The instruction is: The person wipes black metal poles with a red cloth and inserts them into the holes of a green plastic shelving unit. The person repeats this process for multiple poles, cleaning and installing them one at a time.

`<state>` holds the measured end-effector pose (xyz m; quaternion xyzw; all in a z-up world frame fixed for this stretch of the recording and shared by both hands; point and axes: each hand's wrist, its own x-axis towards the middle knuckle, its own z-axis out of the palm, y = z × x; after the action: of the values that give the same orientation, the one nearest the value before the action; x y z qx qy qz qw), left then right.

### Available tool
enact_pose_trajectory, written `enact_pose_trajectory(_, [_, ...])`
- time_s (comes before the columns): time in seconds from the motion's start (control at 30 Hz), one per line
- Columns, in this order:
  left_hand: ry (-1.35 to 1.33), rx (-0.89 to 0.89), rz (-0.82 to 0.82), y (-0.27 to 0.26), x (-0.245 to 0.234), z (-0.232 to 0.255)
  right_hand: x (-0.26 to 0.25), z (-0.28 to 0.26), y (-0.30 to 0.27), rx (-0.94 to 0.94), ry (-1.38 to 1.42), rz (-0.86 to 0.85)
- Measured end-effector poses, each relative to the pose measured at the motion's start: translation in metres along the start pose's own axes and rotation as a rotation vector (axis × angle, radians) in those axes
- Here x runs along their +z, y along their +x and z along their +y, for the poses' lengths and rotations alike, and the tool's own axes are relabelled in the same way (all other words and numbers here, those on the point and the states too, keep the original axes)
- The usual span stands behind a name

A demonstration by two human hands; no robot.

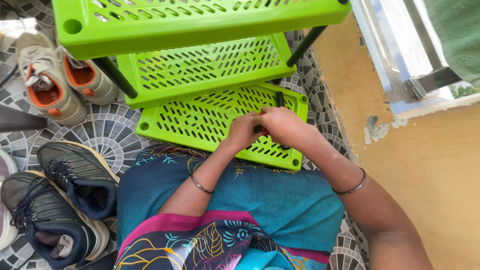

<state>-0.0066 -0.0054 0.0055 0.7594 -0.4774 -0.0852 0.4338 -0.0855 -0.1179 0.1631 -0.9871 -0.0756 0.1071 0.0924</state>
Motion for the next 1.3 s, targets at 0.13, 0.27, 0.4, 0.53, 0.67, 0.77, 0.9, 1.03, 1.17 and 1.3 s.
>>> enact_pose_trajectory(0.13, [-0.091,-0.058,0.151,-0.006,0.020,0.004,0.006,0.007,-0.001,0.052,0.047,0.050])
enact_pose_trajectory(0.27, [-0.335,-0.062,0.395,-0.009,0.038,0.006,0.012,0.011,0.000,0.166,0.351,0.240])
enact_pose_trajectory(0.4, [-0.407,-0.247,0.260,-0.001,0.034,-0.014,0.030,0.006,0.008,0.214,0.631,0.328])
enact_pose_trajectory(0.53, [-0.710,-0.275,0.006,0.007,0.023,-0.039,0.036,0.016,0.008,0.155,1.265,0.314])
enact_pose_trajectory(0.67, [-0.810,-0.229,0.016,0.019,0.020,-0.052,0.046,0.012,0.008,0.173,1.519,0.439])
enact_pose_trajectory(0.77, [-0.637,-0.132,0.032,0.025,0.020,-0.056,0.068,0.001,0.020,-0.085,1.033,0.637])
enact_pose_trajectory(0.9, [-0.110,-0.104,0.081,0.013,-0.011,-0.054,0.101,0.001,0.042,0.286,1.344,0.733])
enact_pose_trajectory(1.03, [-0.230,-0.248,0.048,0.019,-0.063,-0.038,0.131,0.011,0.049,0.229,1.337,0.981])
enact_pose_trajectory(1.17, [-0.692,-0.192,-0.026,0.019,-0.066,0.005,0.169,0.010,0.056,0.411,1.227,0.878])
enact_pose_trajectory(1.3, [-0.602,-0.248,0.319,0.018,-0.029,0.032,0.209,0.006,0.065,0.202,1.188,0.973])
